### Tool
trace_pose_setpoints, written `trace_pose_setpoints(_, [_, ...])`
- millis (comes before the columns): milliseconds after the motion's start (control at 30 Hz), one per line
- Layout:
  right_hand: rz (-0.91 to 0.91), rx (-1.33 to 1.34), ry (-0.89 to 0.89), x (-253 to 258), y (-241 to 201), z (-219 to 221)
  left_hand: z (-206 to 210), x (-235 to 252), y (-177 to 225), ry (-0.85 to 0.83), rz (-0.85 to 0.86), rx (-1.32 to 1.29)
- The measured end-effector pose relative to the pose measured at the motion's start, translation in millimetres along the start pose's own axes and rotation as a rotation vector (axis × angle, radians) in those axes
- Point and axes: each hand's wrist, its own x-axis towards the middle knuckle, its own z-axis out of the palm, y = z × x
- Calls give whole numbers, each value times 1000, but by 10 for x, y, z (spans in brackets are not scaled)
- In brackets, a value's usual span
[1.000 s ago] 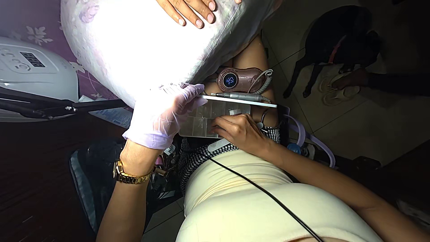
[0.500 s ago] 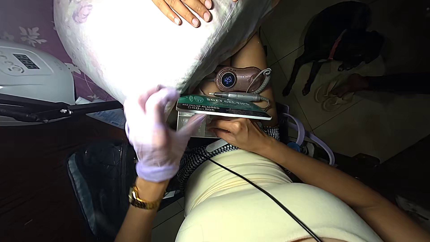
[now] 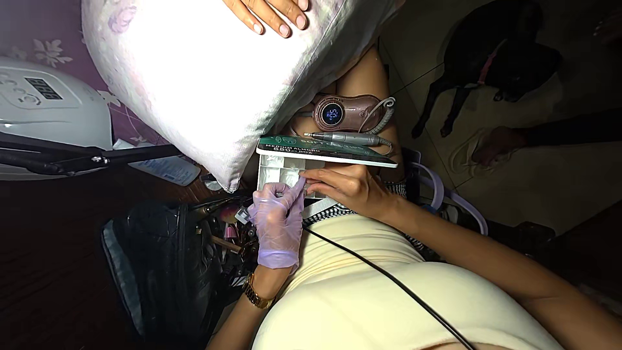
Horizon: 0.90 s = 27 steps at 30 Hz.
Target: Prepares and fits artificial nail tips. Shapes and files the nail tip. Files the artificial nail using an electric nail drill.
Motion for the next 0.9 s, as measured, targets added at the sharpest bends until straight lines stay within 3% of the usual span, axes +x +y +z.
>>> trace_pose_setpoints(433, [-46, -87, -18, -14, -27, 12, -22, 32, 7, 46, -25, 41])
trace_pose_setpoints(567, [142, 309, -61, 41, -316, -152, -413, -126, 25, 270, 446, 59])
trace_pose_setpoints(667, [170, 651, -98, 152, -583, -500, -750, -13, 146, 326, 571, -81])
trace_pose_setpoints(767, [180, 712, 6, 329, -607, -866, -750, 446, 381, 269, 355, -484])
trace_pose_setpoints(900, [255, 647, 249, 516, -329, -1204, -431, 997, 775, -68, -138, -1015])
